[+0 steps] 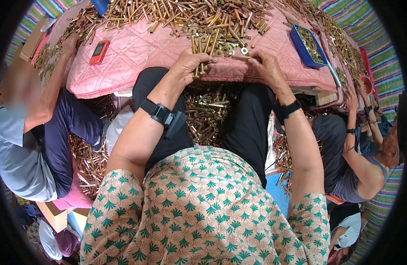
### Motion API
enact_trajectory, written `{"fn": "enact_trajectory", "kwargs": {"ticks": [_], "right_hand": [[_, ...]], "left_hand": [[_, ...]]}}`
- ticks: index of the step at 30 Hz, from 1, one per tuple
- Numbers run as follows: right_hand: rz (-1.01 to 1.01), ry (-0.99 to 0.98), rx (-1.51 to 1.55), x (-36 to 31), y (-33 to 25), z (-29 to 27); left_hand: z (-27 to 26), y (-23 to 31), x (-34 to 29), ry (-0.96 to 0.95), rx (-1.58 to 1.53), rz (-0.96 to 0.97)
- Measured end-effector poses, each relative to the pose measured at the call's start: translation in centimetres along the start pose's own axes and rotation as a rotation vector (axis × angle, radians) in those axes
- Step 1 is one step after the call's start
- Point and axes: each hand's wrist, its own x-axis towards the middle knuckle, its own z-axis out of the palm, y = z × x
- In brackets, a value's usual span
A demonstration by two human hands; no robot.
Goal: Sorting various metal and wooden components into groups on a table.
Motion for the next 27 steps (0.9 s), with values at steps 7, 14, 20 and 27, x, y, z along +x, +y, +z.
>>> {"fn": "enact_trajectory", "kwargs": {"ticks": [7,14,20,27], "right_hand": [[0.211,0.201,0.050,0.5,3.4,-0.5],[0.152,0.286,0.226,1.1,0.7,-0.4],[0.348,0.184,0.634,2.0,0.4,0.9],[0.250,0.336,0.451,2.5,0.7,0.6]], "left_hand": [[1.3,-0.5,-1.3,-0.019,-0.038,0.058],[1.6,-0.5,-2.0,-0.084,0.018,0.029],[1.3,-1.9,-0.8,-0.128,0.095,0.079],[1.7,-1.8,-1.3,-0.085,0.066,0.000]]}}
